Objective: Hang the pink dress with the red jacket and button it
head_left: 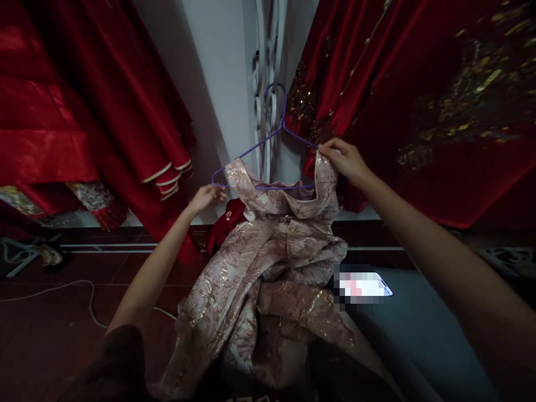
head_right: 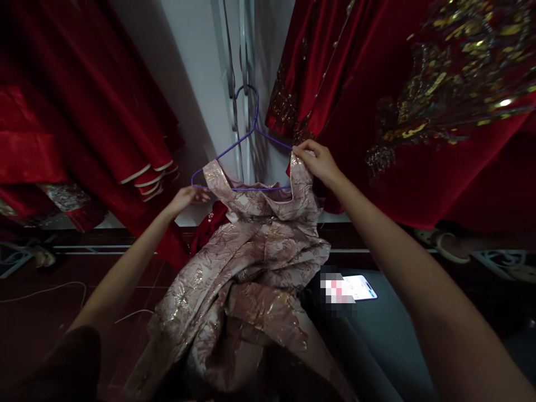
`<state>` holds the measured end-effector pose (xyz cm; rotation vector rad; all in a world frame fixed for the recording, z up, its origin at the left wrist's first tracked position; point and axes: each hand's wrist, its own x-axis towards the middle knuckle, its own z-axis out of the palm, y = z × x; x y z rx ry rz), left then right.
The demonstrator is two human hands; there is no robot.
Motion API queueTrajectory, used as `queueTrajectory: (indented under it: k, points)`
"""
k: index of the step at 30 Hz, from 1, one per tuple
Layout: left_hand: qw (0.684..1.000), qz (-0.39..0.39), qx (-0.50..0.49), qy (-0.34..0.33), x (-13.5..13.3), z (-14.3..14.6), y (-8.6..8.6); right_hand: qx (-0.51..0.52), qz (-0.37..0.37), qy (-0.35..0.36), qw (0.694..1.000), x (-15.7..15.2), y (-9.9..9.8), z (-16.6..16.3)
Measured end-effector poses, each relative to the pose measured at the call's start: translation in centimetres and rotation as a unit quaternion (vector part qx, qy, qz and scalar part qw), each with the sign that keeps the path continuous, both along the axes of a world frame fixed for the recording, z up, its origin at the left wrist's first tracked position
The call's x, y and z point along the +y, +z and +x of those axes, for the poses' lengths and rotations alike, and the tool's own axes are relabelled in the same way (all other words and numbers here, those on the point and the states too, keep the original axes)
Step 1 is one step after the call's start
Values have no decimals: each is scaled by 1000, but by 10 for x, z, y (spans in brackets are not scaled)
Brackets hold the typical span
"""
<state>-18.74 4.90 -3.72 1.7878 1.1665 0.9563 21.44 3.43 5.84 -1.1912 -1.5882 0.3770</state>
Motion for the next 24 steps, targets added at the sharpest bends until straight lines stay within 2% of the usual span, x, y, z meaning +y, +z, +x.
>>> queueTrajectory:
  k: [4, 6, 8, 11, 17, 21, 24]
  points:
    - [987, -3, 128, -98, -23, 0, -59, -10, 4, -9, 1000, 0, -1, -1]
    - [980, 22, 150, -126, -30, 2, -75, -24, 6, -16, 1000, 1, -1, 0]
    - [979, 68, 152, -120, -34, 3, -80, -36, 3, -22, 999, 2, -1, 2]
    - [974, 123, 166, -96, -41, 1, -75, -51, -2, -24, 998, 3, -1, 3]
    - [954, 179, 241, -21, -55, 12, -57, -101, -1, -30, 994, 6, -4, 1]
    - [942, 203, 267, 20, -40, 24, -47, -91, 2, -24, 996, 4, -4, 0]
    - [960, 166, 221, 40, -16, 22, -32, -83, 3, -25, 996, 2, -2, 1]
